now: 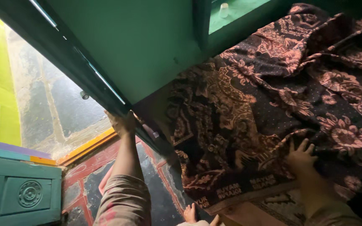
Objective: The person spreads a patterned tablecloth over a wooden table and smooths it out. They then move several white plastic chairs around the room, stacking some and positioning others near the table.
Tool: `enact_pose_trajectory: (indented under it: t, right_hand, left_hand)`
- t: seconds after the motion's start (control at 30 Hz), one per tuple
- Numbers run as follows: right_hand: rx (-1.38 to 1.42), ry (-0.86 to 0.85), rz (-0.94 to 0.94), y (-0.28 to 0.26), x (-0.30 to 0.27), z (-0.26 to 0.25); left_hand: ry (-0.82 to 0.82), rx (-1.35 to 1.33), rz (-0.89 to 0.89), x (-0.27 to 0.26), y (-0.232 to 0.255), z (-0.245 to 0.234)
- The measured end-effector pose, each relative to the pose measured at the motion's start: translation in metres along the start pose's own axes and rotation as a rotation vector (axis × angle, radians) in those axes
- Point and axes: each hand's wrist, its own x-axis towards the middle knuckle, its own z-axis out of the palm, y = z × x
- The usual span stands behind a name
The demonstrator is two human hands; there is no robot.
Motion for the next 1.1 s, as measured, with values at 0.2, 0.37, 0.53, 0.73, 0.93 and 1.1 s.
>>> enact_pose_trajectory:
  t: [0.2,0.37,0.53,0.73,0.93,1.1]
  right_hand:
    - [-0.035,-0.078,0.000,-0.001,0.000,0.000]
    - [-0.072,-0.168,0.029,-0.006,0.004,-0.004]
    - [-0.098,0.009,-0.015,-0.004,-0.005,-0.001]
    - [-0.006,0.051,-0.057,0.002,-0.011,-0.001]
    - [0.056,0.045,-0.086,0.010,-0.015,0.002]
    - [-0.293,0.152,-0.329,0.003,-0.022,-0.038]
  left_hand:
    - [-0.364,-0.065,-0.417,0.009,0.020,-0.006]
    - [-0.484,-0.064,-0.447,0.014,0.042,-0.006]
    - [-0.544,-0.098,-0.361,0.016,0.062,-0.005]
    - [-0.552,-0.087,-0.323,0.013,0.053,-0.004]
    - [-0.331,-0.117,-0.052,-0.008,0.029,0.024]
    - [-0.771,0.258,-0.203,-0.067,0.008,0.065]
